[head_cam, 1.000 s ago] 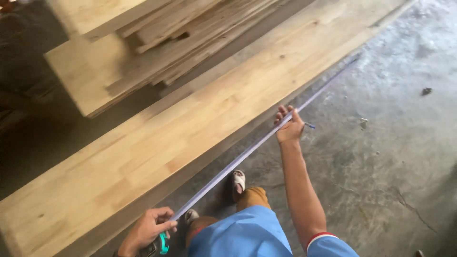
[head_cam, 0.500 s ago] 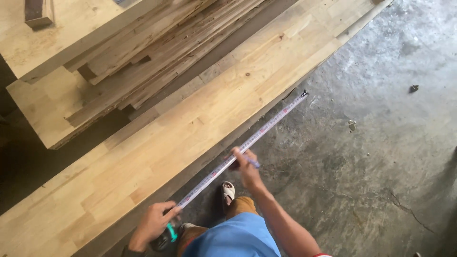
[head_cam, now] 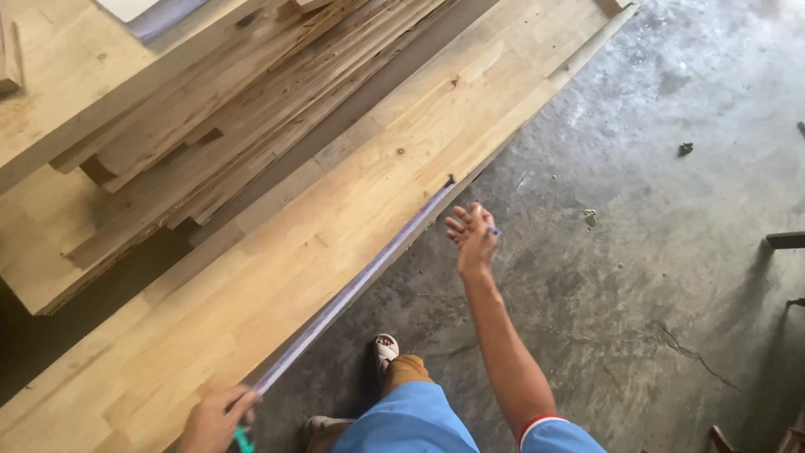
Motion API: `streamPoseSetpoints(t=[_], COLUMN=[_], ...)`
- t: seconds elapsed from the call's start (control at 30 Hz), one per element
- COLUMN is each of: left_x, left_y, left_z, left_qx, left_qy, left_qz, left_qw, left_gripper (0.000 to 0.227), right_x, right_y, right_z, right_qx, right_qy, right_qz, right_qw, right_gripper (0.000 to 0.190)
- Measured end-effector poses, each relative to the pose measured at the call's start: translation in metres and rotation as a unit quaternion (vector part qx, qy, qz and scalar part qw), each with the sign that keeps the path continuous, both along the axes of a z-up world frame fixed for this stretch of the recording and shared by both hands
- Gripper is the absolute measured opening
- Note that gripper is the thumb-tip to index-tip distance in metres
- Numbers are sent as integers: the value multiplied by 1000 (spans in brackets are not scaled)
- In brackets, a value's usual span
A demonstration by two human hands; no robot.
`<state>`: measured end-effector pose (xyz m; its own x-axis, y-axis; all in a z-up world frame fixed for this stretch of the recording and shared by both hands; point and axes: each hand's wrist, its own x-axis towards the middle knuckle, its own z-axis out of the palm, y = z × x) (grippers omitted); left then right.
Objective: A person in a workshop measures various wooden boards using a tape measure and marks them with a pen.
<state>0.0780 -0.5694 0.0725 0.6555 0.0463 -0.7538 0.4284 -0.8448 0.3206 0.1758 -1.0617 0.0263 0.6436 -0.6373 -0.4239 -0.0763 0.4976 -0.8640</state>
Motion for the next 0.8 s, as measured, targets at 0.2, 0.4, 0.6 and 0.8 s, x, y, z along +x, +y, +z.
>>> streamPoseSetpoints(t=[0.2, 0.4, 0.6, 0.8], left_x=[75, 158, 206, 219], left_y=[-154, -270, -321, -316], left_z=[-8, -40, -51, -65], left_qx=[-143, -183, -148, -102], left_qy=[-90, -83, -116, -127], left_qz=[-63, -20, -46, -105], left_qw=[984, 979, 981, 981], left_gripper=[46, 30, 36, 34], right_x=[-44, -160, -277, -310], right_y=[67, 63, 0, -1], right_z=[-12, -50, -120, -51], right_qx=[-14, -103, -115, -179], right_qy=[-8, 80, 138, 145], right_qz=[-119, -27, -170, -217], right_qw=[993, 991, 969, 949], right_gripper=[35, 42, 32, 49])
